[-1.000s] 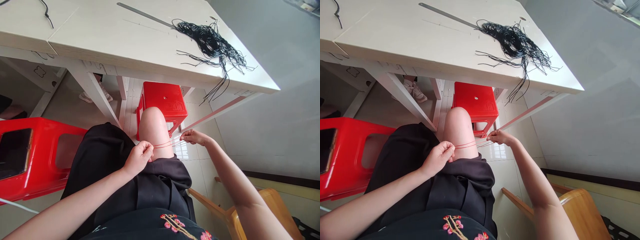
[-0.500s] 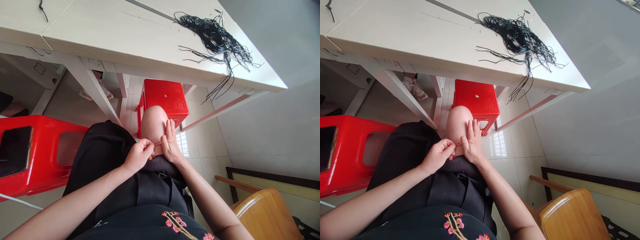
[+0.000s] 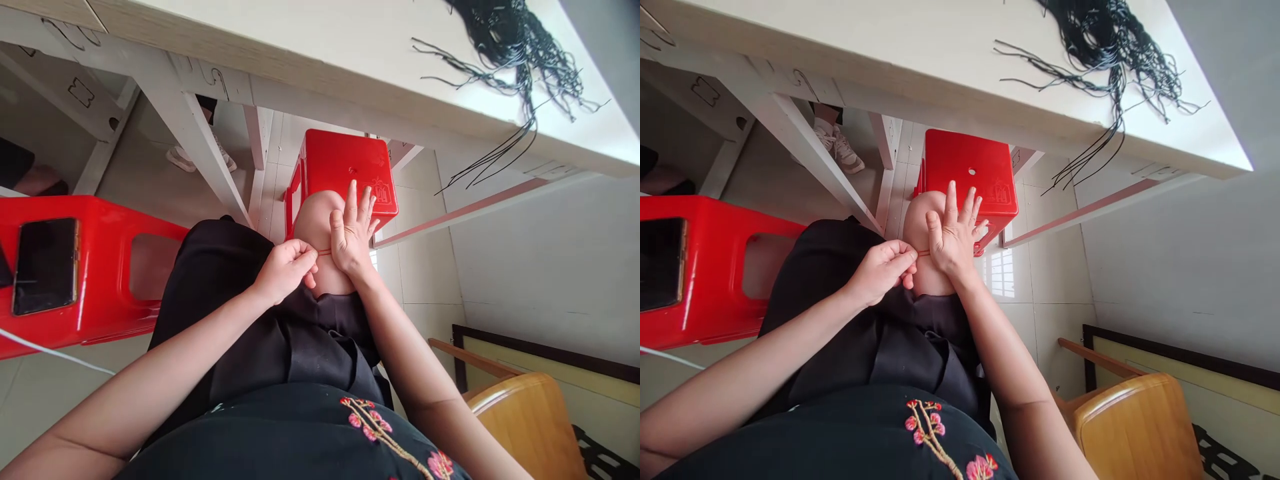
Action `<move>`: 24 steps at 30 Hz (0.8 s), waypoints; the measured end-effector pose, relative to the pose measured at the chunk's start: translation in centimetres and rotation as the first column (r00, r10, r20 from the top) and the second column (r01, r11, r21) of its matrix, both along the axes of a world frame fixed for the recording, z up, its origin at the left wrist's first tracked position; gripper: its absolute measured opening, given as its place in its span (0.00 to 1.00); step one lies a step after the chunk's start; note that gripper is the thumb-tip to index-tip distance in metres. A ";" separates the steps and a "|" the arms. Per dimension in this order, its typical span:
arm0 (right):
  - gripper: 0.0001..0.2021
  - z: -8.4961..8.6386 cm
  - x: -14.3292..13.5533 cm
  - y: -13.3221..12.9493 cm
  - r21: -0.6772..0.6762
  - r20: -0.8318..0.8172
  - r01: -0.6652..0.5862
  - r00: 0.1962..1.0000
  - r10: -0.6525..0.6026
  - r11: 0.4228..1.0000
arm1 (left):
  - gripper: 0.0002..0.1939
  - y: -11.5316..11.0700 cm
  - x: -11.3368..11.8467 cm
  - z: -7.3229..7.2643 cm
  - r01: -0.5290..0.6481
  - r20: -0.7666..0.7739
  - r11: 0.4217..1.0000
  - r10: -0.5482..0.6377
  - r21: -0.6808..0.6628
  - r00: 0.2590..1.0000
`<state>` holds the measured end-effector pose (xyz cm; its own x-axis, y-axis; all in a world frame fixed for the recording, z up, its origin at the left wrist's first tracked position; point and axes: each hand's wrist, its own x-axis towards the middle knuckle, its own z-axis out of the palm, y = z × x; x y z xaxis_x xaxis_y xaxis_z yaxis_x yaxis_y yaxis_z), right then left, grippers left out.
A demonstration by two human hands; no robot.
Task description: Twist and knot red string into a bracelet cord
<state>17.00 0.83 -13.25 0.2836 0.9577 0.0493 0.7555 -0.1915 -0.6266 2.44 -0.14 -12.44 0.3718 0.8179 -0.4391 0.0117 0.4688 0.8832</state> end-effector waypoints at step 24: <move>0.34 1.8 -0.8 3.9 -0.060 0.254 0.040 0.967 -0.024 0.997 | 0.09 2.3 0.4 2.2 -0.079 -0.051 0.993 0.074 -0.090 0.996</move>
<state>16.18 4.74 -11.47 0.3002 0.9518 0.0624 0.8808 -0.2514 -0.4012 2.84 2.16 -10.25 0.2867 0.7986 -0.5292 0.0134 0.5490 0.8357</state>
